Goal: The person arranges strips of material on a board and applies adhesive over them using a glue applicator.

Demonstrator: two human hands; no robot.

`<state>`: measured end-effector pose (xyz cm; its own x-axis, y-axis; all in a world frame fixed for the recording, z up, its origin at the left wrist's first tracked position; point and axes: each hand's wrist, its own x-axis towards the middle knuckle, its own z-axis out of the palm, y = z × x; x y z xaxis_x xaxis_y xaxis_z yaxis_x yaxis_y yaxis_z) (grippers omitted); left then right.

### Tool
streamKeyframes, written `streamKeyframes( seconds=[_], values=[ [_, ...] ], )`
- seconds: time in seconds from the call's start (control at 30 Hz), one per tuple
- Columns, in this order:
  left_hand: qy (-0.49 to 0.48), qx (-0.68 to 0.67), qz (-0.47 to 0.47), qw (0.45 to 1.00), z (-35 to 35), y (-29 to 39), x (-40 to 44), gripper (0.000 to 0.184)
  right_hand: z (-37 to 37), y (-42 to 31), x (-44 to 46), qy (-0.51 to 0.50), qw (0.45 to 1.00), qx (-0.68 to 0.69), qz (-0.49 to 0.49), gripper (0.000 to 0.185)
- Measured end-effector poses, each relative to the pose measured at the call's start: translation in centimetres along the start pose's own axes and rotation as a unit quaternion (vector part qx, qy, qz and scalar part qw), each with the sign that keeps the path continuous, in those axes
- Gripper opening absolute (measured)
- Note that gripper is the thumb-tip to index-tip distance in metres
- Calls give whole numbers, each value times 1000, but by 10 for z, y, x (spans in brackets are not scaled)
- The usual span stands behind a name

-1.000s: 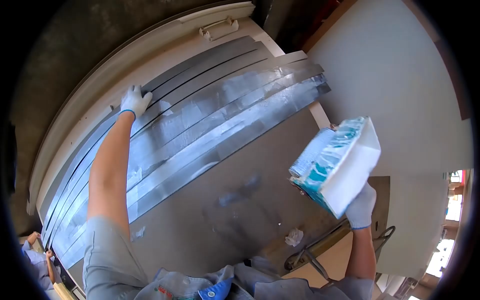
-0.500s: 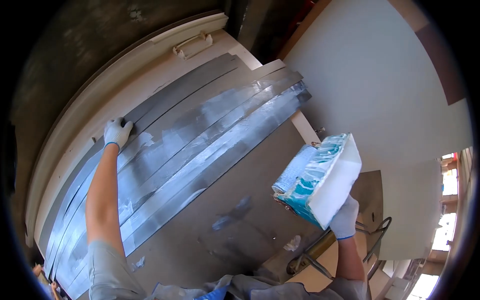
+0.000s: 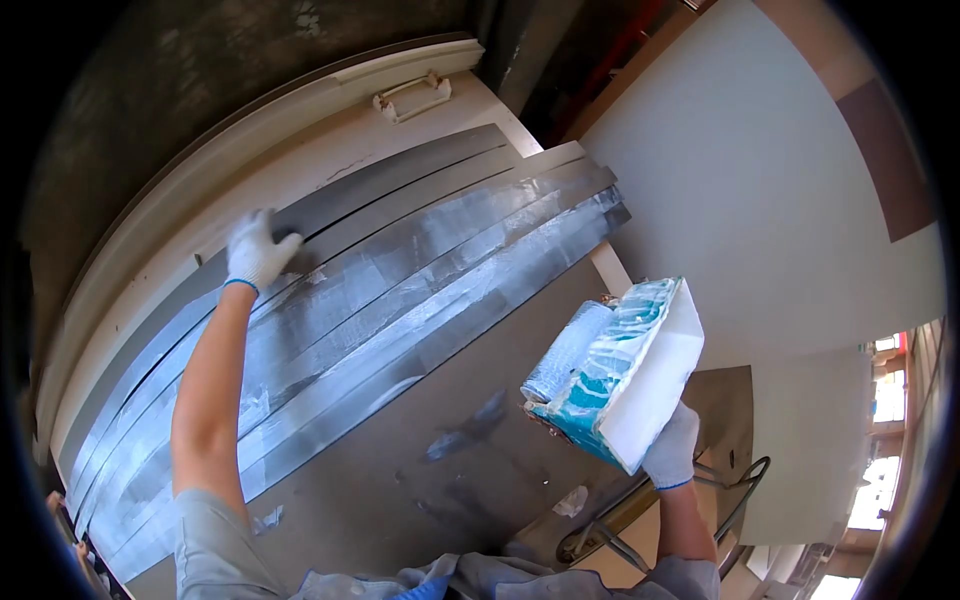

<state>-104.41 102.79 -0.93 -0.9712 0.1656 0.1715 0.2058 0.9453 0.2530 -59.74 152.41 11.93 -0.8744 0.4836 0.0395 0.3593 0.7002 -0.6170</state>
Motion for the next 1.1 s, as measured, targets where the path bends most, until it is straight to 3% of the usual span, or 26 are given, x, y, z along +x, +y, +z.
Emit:
streamKeyframes(
  seconds=[0.03,0.1,0.2,0.33,0.43,0.5,0.57,0.7,0.77,0.83,0.9,0.97,1.03,1.1],
  values=[
    [-73,-16,22,997,-10,20,-2,80,2,2,0,-4,1000,1,-2,30],
    [-61,56,91,992,-2,37,-13,85,7,3,-4,16,1000,11,4,26],
    [-84,82,90,989,4,44,4,78,4,0,-1,6,1000,-16,7,30],
    [-123,57,50,989,12,31,18,46,5,18,5,-23,997,-75,-24,31],
    [-79,75,51,993,20,21,14,49,8,59,-2,-11,999,-34,-8,37],
    [-70,72,41,994,20,21,15,47,10,66,-4,-13,998,-34,-48,39],
    [-67,74,43,994,19,20,18,42,7,68,-4,-10,995,-39,-86,41],
    [-41,109,72,991,25,26,22,26,-3,64,6,-67,992,-73,-73,48],
    [-40,122,76,989,29,31,24,21,-1,57,5,-42,999,-7,-27,49],
    [-42,133,79,987,25,32,28,19,2,47,7,-28,998,-8,-50,47],
    [26,131,97,986,29,34,33,17,1,42,6,-7,998,-14,-64,46],
    [26,104,124,986,38,46,33,16,-9,35,7,-73,987,-95,-107,44],
    [32,84,147,985,43,49,32,15,1,24,6,-38,993,-72,-90,41],
    [1,43,146,988,57,60,28,16,8,18,2,-15,999,43,18,40]
  ],
)
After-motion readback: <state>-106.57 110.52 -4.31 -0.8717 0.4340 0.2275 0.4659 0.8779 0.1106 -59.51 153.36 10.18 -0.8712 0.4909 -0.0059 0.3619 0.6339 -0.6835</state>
